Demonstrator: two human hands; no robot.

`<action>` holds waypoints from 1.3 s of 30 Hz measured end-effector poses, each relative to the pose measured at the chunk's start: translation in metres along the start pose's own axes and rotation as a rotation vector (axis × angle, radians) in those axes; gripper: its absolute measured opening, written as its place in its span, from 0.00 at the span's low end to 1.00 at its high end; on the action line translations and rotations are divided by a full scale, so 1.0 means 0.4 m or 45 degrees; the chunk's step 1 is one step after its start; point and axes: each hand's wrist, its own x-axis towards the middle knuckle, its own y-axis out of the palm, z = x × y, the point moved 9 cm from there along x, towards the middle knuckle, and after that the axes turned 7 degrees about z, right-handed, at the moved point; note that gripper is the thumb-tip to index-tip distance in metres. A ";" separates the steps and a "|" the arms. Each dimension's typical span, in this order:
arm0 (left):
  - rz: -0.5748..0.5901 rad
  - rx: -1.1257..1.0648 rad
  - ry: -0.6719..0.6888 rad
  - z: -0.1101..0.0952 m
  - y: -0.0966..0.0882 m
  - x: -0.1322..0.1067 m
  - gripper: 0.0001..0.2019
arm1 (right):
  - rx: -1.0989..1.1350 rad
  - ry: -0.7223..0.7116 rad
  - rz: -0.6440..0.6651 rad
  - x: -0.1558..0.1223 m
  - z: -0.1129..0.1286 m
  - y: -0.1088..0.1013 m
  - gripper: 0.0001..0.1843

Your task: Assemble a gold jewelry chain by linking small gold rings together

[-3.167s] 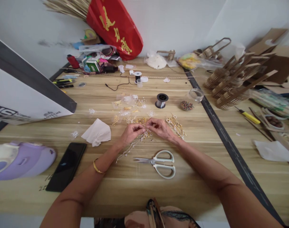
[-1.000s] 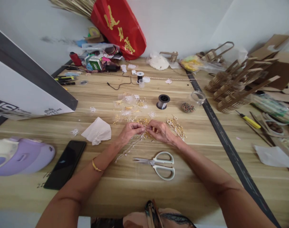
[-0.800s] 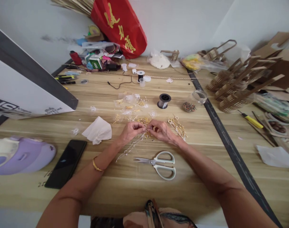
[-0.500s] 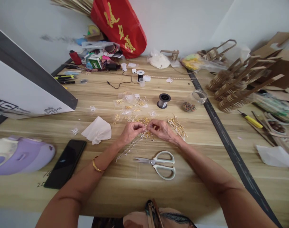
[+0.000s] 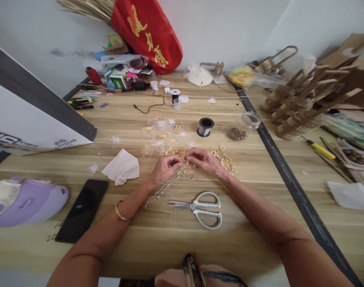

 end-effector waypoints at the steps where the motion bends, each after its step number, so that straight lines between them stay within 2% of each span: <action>1: -0.014 0.031 0.012 -0.003 0.000 -0.001 0.07 | 0.031 0.008 -0.001 0.002 -0.004 0.000 0.12; 7: -0.082 0.299 0.227 -0.036 0.010 -0.008 0.06 | 0.203 0.080 0.059 0.006 -0.036 0.028 0.10; 14: -0.203 0.561 0.522 -0.067 0.014 -0.031 0.05 | 0.313 0.180 0.102 0.004 -0.080 0.046 0.12; 19: -0.243 0.819 0.555 -0.067 0.024 -0.041 0.05 | 0.365 0.187 0.083 0.005 -0.084 0.041 0.13; 24: -0.259 0.961 0.595 -0.077 0.030 -0.050 0.06 | 0.400 0.244 0.076 0.008 -0.093 0.043 0.15; 33: -0.257 1.063 0.576 -0.080 0.029 -0.046 0.07 | 0.427 0.241 0.104 0.011 -0.107 0.042 0.13; 39: -0.204 1.084 0.570 -0.071 0.042 -0.039 0.08 | 0.380 0.241 0.111 0.011 -0.109 0.041 0.11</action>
